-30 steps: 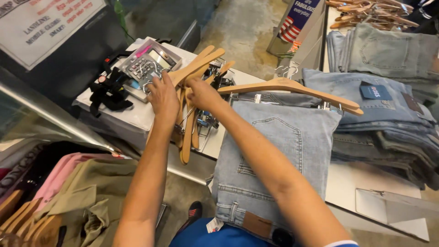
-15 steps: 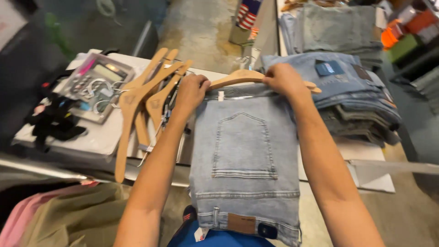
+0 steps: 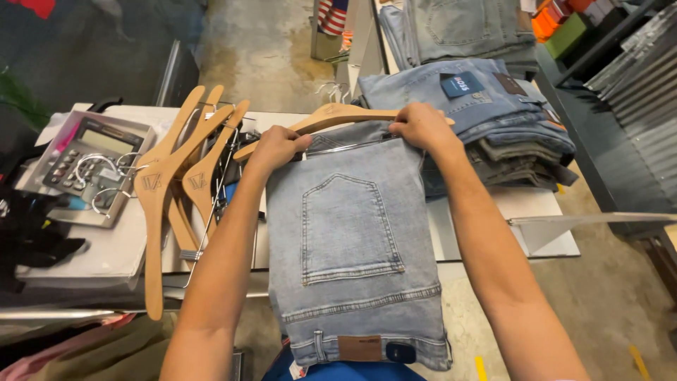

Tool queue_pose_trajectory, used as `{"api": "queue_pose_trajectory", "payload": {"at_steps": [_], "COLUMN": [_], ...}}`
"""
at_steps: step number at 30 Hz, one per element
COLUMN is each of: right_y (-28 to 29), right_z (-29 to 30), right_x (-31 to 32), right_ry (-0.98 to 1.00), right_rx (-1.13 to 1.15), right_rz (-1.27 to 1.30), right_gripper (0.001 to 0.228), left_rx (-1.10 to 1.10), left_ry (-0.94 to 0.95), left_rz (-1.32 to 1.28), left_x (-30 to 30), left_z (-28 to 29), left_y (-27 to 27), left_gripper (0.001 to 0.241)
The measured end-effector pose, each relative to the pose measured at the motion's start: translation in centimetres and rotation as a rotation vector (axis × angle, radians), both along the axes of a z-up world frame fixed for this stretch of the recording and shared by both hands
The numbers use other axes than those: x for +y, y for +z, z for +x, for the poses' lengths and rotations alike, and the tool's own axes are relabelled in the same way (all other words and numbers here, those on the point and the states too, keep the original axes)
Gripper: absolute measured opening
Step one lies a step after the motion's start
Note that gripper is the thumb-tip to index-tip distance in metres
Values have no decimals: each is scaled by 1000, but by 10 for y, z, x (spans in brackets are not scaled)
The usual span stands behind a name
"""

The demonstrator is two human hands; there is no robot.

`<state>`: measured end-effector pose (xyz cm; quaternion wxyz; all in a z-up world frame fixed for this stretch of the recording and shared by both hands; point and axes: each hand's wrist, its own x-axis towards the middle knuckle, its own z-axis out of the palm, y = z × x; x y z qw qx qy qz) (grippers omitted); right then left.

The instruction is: Hanging folded denim jeans onto wooden hangers with metal clips and organizing them.

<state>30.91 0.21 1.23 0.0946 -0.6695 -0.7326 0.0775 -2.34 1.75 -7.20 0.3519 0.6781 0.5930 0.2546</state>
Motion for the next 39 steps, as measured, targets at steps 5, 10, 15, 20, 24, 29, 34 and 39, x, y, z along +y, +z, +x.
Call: {"api": "queue_pose_trajectory", "payload": {"at_steps": [5,10,15,20,24,29,34,39], "right_y": [21,22,9,-15,-18,-6,2,9], "right_z": [-2,13,26,32,34,38,40,31], "right_x": [-13,-19,-14,6,23,35,39,34], "right_ry": [68,179,257,206,210,207,218,290], "right_rx": [71,330,670,685,612,652,665,427], "right_rz": [40,53,90,122,155,175,92,-139], "right_gripper": [25,26,24,25,31,35,34,42], "left_rx": [-42,-201,-77,-174,-135,-114,-99,-28], "left_ry": [24,-75,-130,-61,53,23,-90,-17], "left_rz": [23,35,100,98,121,221,99,528], "left_x": [-17,-16,-15,-11,-1,13,11,49], "left_z": [-3,-11,-9,-4,4,6,5,16], "left_y": [20,18,29,25,22,30,41,23], "left_gripper": [46,44,40,34,32,30,30,35]}}
